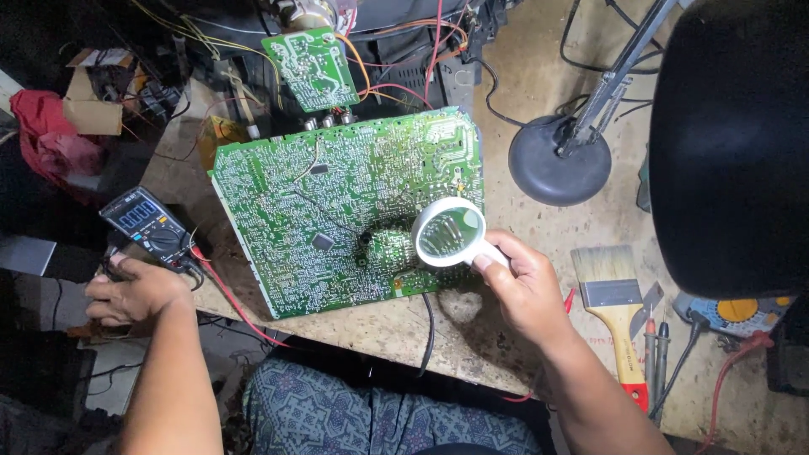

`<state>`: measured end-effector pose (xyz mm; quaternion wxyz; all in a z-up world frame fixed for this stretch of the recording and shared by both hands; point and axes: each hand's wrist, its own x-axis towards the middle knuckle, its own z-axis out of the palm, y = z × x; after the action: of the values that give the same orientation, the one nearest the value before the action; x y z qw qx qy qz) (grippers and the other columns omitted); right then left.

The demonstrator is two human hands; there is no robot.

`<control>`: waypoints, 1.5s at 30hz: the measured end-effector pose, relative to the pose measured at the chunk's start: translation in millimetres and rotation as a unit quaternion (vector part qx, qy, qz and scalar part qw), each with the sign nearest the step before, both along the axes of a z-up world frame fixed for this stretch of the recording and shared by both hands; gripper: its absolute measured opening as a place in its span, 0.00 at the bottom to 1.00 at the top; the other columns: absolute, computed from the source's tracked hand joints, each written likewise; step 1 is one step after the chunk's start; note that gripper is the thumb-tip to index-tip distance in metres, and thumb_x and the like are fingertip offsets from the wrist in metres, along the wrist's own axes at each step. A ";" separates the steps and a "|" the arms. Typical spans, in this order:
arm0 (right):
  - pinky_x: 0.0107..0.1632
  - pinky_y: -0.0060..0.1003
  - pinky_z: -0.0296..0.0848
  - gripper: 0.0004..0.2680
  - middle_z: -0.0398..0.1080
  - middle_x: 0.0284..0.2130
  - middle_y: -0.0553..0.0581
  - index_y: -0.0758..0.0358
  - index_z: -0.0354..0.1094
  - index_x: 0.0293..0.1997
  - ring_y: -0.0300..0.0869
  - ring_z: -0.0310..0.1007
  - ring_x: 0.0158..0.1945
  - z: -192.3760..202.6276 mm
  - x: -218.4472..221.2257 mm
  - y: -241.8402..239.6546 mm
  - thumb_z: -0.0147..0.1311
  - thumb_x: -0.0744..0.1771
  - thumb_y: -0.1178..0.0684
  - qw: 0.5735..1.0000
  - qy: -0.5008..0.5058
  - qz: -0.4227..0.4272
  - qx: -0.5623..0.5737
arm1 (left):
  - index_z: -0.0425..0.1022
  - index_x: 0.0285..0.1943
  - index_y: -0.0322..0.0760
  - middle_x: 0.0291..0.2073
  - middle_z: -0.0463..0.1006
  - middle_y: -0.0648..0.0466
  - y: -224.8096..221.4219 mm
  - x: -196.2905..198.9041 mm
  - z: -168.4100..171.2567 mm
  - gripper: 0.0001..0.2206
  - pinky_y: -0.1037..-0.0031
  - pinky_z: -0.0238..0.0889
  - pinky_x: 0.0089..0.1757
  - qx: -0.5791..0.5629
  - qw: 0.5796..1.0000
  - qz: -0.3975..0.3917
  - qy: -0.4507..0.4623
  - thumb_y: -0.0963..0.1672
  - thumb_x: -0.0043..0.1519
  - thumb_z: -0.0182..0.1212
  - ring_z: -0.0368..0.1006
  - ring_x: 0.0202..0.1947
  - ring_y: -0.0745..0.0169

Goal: Inspecting and repairing a circuit board using a soldering iron, multimeter, and magnifying glass.

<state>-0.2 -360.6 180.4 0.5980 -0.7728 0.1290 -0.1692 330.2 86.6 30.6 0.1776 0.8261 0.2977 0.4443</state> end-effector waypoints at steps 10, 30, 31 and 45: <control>0.41 0.31 0.67 0.11 0.77 0.35 0.47 0.58 0.77 0.50 0.35 0.70 0.36 9.8 -2.4 -17.4 0.53 0.67 0.50 0.995 0.088 0.018 -0.039 | 0.69 0.48 0.38 0.43 0.70 0.37 -1.2 -3.6 5.3 0.17 0.44 0.57 0.47 -0.001 1.000 -0.002 0.019 0.53 0.66 0.60 0.66 0.45 0.27; 0.40 0.31 0.68 0.10 0.79 0.37 0.47 0.60 0.78 0.49 0.34 0.72 0.37 21.8 -11.7 -32.3 0.56 0.66 0.54 0.990 0.116 0.004 -0.083 | 0.70 0.46 0.40 0.40 0.72 0.40 7.3 6.1 -7.9 0.17 0.48 0.59 0.46 0.017 1.000 0.014 -0.009 0.54 0.64 0.61 0.68 0.43 0.32; 0.37 0.32 0.66 0.09 0.78 0.34 0.47 0.60 0.78 0.48 0.34 0.69 0.33 22.6 -12.2 -33.2 0.55 0.66 0.53 0.989 0.118 -0.002 -0.085 | 0.70 0.46 0.40 0.40 0.72 0.41 6.4 5.7 -6.6 0.17 0.48 0.59 0.46 0.005 1.000 0.013 -0.009 0.54 0.63 0.61 0.67 0.44 0.33; 0.43 0.31 0.71 0.10 0.81 0.41 0.47 0.59 0.78 0.50 0.34 0.76 0.41 23.1 -11.2 -33.4 0.55 0.65 0.54 0.989 0.106 0.022 -0.099 | 0.69 0.46 0.39 0.41 0.72 0.39 6.4 2.9 -5.5 0.17 0.46 0.58 0.46 0.015 1.000 0.001 -0.006 0.54 0.64 0.61 0.68 0.42 0.29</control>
<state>-11.4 -393.9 203.6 0.5046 -0.8446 0.1576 -0.0853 333.0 93.0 25.1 0.1665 0.8256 0.2908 0.4540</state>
